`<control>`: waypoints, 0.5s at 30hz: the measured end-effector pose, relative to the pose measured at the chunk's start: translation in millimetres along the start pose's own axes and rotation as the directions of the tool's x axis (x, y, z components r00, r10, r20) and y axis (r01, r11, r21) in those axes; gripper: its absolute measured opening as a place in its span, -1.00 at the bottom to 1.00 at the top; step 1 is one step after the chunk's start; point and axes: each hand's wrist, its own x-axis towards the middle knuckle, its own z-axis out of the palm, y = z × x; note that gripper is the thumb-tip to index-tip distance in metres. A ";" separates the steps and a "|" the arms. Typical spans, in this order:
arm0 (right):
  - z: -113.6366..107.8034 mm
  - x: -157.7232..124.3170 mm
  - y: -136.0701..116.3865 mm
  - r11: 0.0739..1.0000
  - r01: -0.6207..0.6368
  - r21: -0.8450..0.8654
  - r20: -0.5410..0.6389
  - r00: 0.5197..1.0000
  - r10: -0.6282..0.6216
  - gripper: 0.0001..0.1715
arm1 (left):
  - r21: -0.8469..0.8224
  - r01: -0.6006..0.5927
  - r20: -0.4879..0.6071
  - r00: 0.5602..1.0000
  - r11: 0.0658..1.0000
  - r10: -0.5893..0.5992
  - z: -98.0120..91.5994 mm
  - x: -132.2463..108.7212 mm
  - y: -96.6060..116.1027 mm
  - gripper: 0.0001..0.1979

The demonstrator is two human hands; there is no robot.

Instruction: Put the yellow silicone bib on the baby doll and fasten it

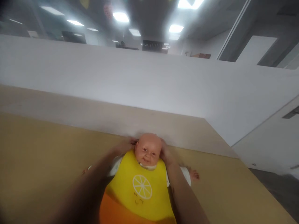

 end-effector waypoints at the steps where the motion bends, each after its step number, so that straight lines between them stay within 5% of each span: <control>1: 3.3 2.9 -1.8 0.999 -0.024 0.042 0.017 1.000 0.023 -0.44 | 0.031 0.007 0.009 1.000 0.999 -0.007 -1.2 -0.6 -1.3 -0.89; 6: 14.1 5.9 -13.1 0.959 -0.182 0.215 0.126 0.979 0.158 -0.39 | 0.079 0.046 0.046 0.998 0.996 -0.049 -3.4 1.3 -12.7 -0.85; 15: 17.5 10.4 -3.4 0.975 -0.058 0.213 0.022 0.998 0.054 -0.49 | 0.141 0.066 0.057 0.996 0.988 -0.075 -8.1 9.3 -23.7 -0.68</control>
